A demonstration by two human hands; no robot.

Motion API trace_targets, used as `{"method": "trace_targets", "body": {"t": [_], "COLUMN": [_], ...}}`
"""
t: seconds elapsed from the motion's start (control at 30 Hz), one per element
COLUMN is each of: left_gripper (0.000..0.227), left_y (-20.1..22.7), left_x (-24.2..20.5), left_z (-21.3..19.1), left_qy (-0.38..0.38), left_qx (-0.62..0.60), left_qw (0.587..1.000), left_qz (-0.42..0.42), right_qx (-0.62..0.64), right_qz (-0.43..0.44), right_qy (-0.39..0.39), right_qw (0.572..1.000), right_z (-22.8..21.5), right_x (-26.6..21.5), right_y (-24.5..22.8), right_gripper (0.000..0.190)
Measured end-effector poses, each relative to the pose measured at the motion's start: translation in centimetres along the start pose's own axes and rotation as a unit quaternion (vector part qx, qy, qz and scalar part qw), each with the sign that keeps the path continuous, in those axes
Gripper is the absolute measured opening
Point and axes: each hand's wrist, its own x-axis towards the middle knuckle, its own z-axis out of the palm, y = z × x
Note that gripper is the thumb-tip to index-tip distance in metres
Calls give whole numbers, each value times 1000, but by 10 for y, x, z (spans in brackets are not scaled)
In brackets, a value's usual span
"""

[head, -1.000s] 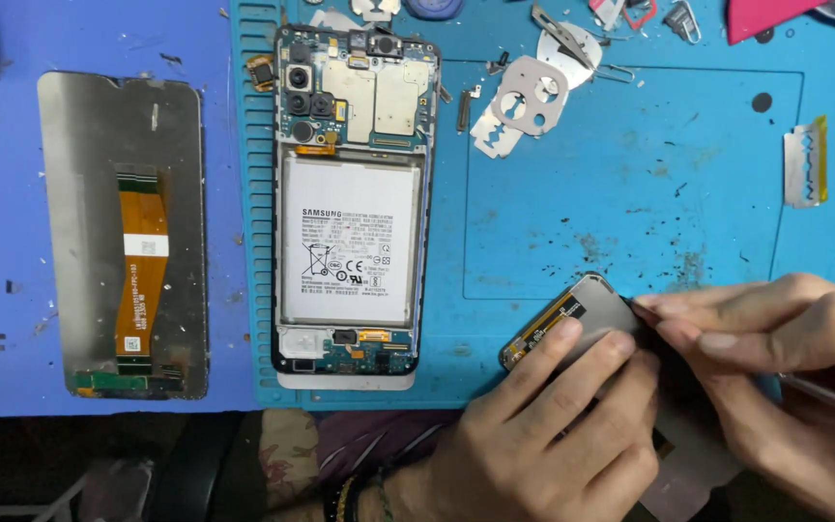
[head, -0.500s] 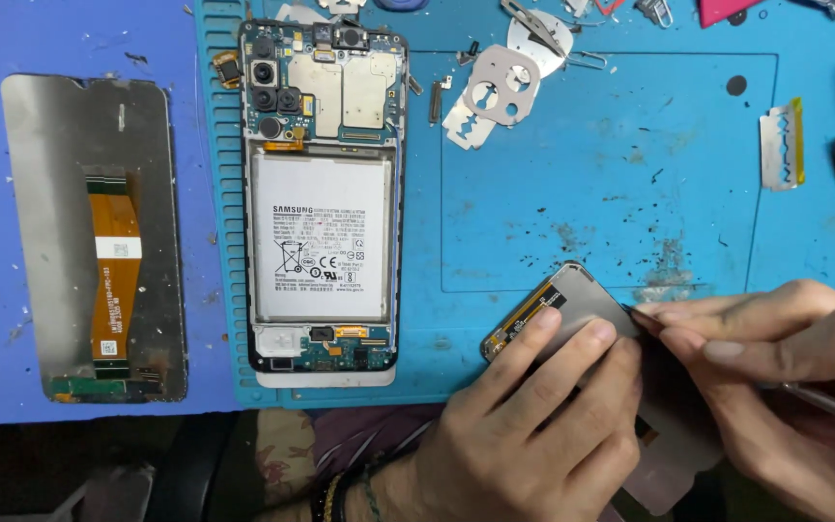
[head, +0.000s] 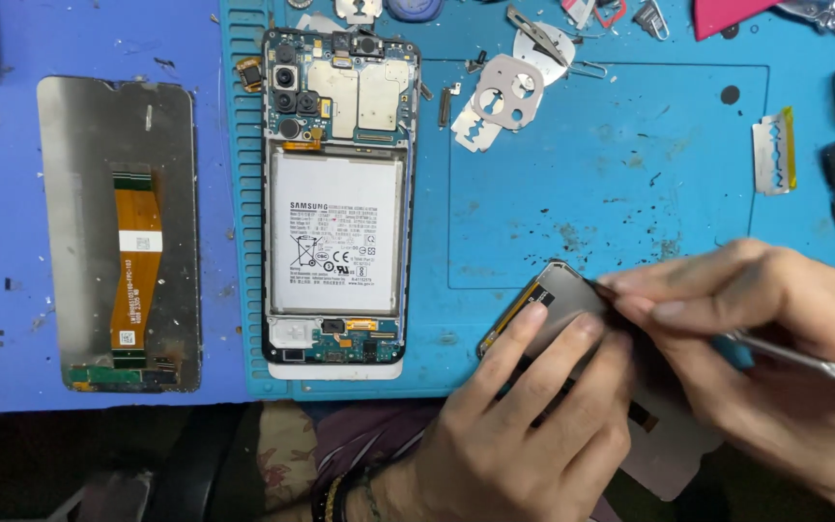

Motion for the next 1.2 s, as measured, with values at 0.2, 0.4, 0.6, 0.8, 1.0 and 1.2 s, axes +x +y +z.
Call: {"method": "trace_targets", "body": {"t": [0.2,0.4,0.6,0.8,1.0,1.2], "left_gripper": [2,6,9,13,16,15], "left_y": [-2,-4,-4,-17,-22,-23], "left_x": [-3,-4,-4,-9,-14,-9], "left_z": [1,0,2,-5,-10,-6], "left_qy": [12,-15,3,17,-55,-64], "left_qx": [-11,-39,-38,-16,-72,-7], "left_qw": [1000,999,999,999,994,996], "left_qz": [-16,-16,-14,34,57,60], "right_qx": [3,-2,0,291,23,-14], "right_qz": [39,-5,-4,192,179,108], "right_qy": [23,-30,-3,19,43,118], "right_qw": [999,1000,1000,937,983,987], "right_z": [9,7,14,35,12,28], "right_x": [-3,9,19,-66,-43,-27], "right_y": [1,-4,-5,94,50,15], "right_gripper": [27,17,24,41,46,28]}}
